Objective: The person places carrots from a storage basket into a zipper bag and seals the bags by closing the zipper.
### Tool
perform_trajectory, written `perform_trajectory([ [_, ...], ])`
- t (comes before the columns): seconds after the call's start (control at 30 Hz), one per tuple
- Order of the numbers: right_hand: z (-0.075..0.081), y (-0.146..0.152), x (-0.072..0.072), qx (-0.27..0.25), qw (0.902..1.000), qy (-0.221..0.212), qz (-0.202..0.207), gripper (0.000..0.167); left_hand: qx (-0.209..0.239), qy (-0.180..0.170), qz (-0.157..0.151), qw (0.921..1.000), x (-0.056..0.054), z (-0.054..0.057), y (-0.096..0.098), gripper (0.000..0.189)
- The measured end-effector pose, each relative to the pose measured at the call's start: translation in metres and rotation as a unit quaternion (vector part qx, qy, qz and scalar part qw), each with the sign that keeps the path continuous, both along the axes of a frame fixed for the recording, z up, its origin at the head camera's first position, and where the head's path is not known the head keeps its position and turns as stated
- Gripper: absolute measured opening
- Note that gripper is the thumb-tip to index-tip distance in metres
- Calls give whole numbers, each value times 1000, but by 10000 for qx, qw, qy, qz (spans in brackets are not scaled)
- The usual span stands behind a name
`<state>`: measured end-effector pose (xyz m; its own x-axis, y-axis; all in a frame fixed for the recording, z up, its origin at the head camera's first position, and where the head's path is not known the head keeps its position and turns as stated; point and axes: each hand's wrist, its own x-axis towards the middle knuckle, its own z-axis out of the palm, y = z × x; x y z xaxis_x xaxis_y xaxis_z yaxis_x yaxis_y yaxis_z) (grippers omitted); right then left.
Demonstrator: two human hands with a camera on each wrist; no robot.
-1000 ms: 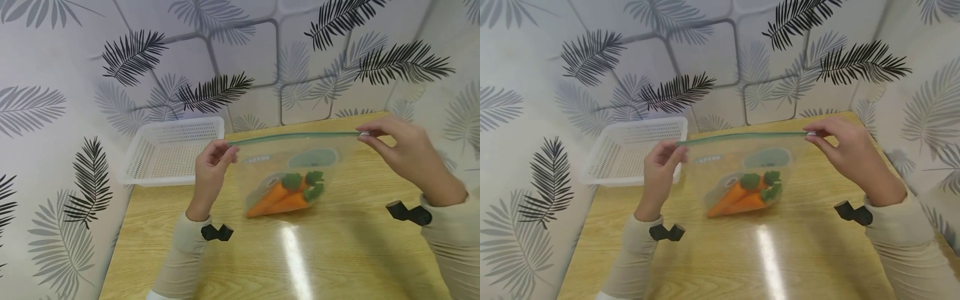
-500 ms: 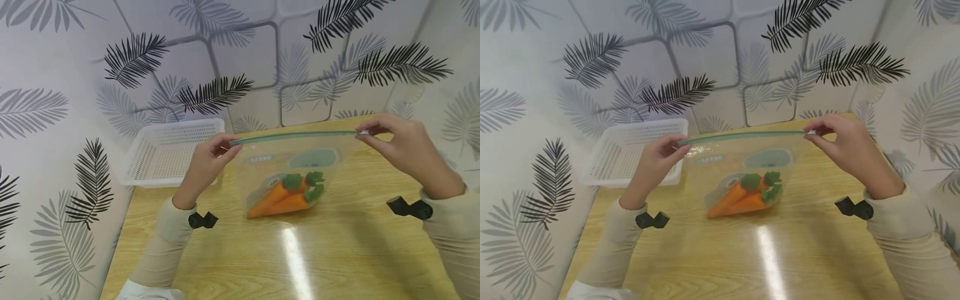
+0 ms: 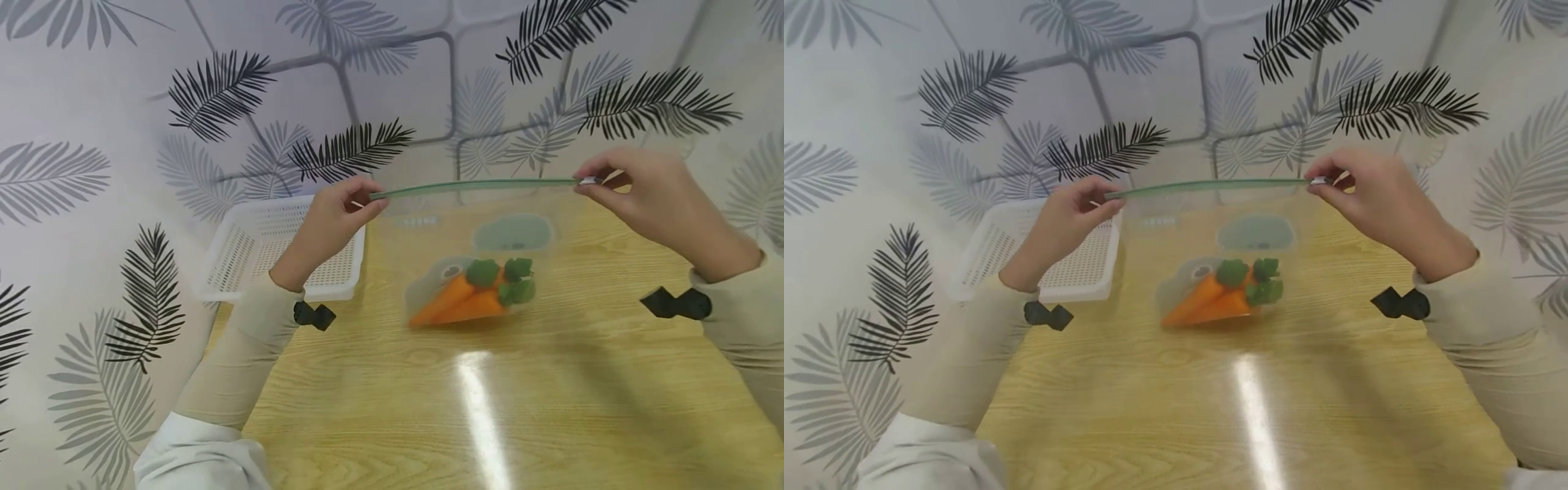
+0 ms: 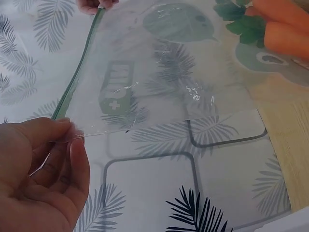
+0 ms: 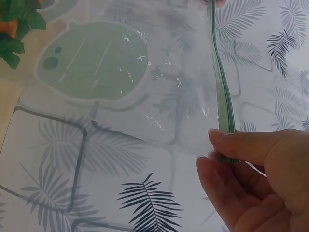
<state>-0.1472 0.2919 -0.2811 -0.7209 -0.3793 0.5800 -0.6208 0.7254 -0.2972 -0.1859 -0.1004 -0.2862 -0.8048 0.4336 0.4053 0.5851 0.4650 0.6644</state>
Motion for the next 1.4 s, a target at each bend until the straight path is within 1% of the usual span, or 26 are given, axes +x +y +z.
perform_trajectory([
  [0.1, 5, 1, -9, 87, 9999, -106, -90, 13, -61, -137, 92, 9998, -13, 3, 1, 18],
  [0.2, 9, 2, -19, 199, 9994, -152, -246, 12, -184, -163, 212, 9995, -26, 7, 4, 18],
  [0.3, 14, 3, -33, 297, 9984, -214, -435, 14, -315, -161, 357, 9987, -40, 12, 8, 18],
  [0.4, 17, 3, -48, 372, 9971, -318, -578, 16, -406, -272, 443, 9978, -56, 18, 12, 19],
  [0.5, 20, 2, -63, 418, 9961, -480, -604, 18, -422, -593, 450, 9963, -73, 21, 15, 20],
  [0.57, 22, 1, -74, 427, 9950, -687, -589, 20, -443, -797, 487, 9946, -84, 22, 16, 22],
  [0.7, 27, -4, -95, 352, 9906, -1186, -579, 24, -365, -1025, 560, 9925, -101, 22, 16, 24],
  [0.83, 29, -10, -112, 279, 9874, -1430, -612, 25, -282, -1085, 672, 9914, -114, 21, 19, 25],
  [1.07, 28, -28, -138, 193, 9869, -1475, -618, 22, -458, -930, 1107, 9884, -134, 14, 22, 22],
  [1.13, 26, -32, -144, 141, 9873, -1451, -625, 22, -396, -961, 1212, 9872, -138, 12, 22, 22],
  [1.23, 23, -37, -152, -16, 9875, -1434, -648, 22, -292, -915, 1374, 9858, -145, 8, 21, 23],
  [1.3, 20, -38, -156, -99, 9884, -1367, -657, 22, -200, -893, 1552, 9836, -150, 6, 21, 24],
  [1.4, 16, -39, -163, -139, 9900, -1218, -700, 21, -108, -755, 1800, 9807, -160, 5, 21, 23],
])
